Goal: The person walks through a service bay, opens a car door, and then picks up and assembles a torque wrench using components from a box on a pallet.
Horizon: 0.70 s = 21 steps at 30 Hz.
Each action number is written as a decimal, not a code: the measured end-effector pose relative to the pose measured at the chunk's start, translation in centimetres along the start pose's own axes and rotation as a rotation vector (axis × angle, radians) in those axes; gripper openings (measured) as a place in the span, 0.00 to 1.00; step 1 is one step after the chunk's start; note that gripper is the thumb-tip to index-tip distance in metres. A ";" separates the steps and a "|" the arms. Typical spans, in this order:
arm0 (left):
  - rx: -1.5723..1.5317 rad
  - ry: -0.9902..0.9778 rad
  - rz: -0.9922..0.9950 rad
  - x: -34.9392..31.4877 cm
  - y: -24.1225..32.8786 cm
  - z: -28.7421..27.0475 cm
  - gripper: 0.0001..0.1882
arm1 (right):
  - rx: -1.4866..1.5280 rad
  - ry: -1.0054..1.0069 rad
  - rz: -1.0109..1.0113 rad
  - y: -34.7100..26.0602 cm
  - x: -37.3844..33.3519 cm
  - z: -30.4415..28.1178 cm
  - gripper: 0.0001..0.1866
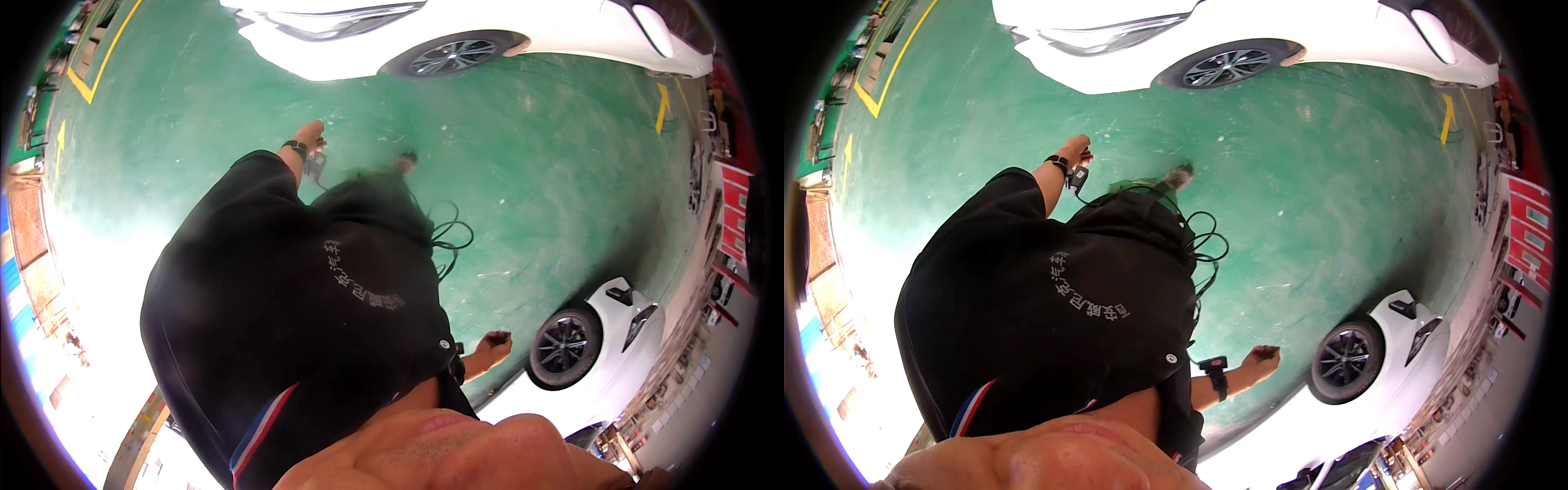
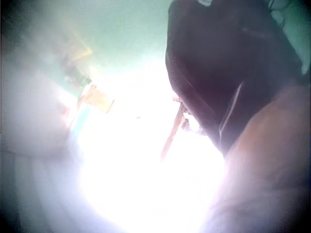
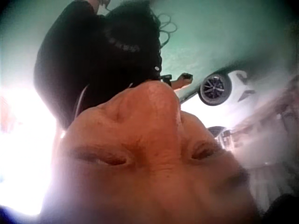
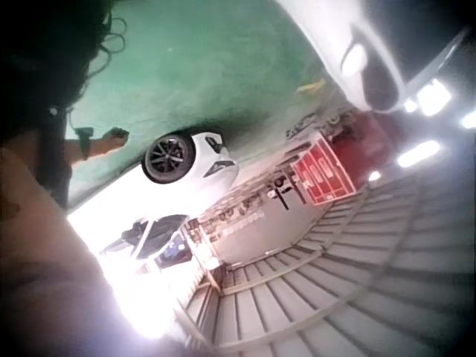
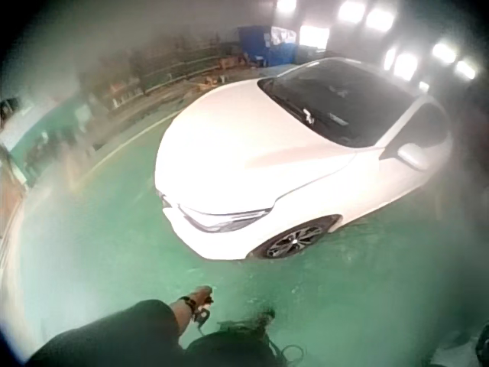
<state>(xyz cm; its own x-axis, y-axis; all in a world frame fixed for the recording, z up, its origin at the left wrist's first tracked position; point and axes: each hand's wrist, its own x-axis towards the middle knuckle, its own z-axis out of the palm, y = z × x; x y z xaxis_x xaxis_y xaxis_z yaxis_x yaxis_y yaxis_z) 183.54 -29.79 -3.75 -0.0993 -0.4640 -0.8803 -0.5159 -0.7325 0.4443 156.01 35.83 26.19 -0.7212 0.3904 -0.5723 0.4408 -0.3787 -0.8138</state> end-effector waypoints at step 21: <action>-0.776 0.590 -0.081 -33.6 -42.1 -12.8 0.10 | -0.771 -0.818 0.020 2.3 3.1 15.2 0.10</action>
<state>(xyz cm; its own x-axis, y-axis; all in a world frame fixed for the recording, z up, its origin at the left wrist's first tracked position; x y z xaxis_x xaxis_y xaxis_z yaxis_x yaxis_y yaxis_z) 219.51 10.19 9.24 0.4621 -0.4177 -0.7823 0.2221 -0.7995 0.5581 146.61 23.40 24.11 -0.7190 -0.3854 -0.5783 0.4648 0.3520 -0.8124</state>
